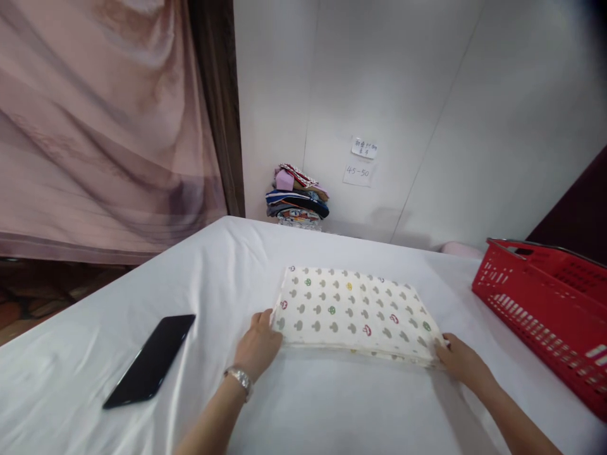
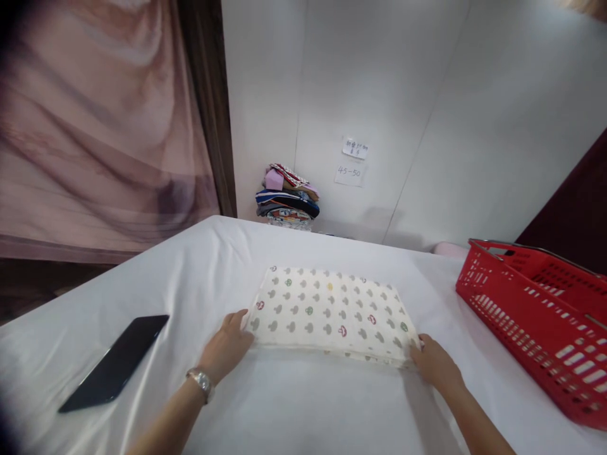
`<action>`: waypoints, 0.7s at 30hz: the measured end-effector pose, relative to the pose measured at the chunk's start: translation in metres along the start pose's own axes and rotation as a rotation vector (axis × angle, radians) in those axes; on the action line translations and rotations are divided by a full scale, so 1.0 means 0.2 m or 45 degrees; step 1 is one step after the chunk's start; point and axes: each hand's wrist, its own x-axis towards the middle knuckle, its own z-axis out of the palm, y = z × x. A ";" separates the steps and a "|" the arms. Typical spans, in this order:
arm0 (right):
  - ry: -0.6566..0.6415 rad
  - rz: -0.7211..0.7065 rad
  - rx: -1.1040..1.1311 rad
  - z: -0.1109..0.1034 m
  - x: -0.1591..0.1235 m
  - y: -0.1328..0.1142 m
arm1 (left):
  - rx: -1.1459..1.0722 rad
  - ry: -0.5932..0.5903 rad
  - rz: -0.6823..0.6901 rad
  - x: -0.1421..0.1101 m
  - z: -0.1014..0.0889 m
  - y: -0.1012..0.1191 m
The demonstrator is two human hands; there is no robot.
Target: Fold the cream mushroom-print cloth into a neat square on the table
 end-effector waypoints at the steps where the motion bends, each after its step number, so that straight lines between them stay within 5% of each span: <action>1: 0.066 -0.090 -0.057 0.00 0.01 -0.01 | 0.080 0.037 0.035 0.00 -0.02 0.02; 5: 0.311 -0.447 -0.090 0.00 0.03 -0.20 | 0.273 0.258 0.314 0.06 -0.05 0.16; 10: 0.088 -0.687 0.008 0.04 0.14 -0.72 | 0.305 0.175 0.732 0.33 0.07 0.41; 15: -0.087 -0.795 -0.093 0.12 0.32 -1.06 | 0.416 -0.025 0.560 0.62 0.22 0.41; 21: -0.138 -0.719 -0.172 0.24 0.46 -1.05 | 0.339 -0.110 0.432 0.72 0.27 0.27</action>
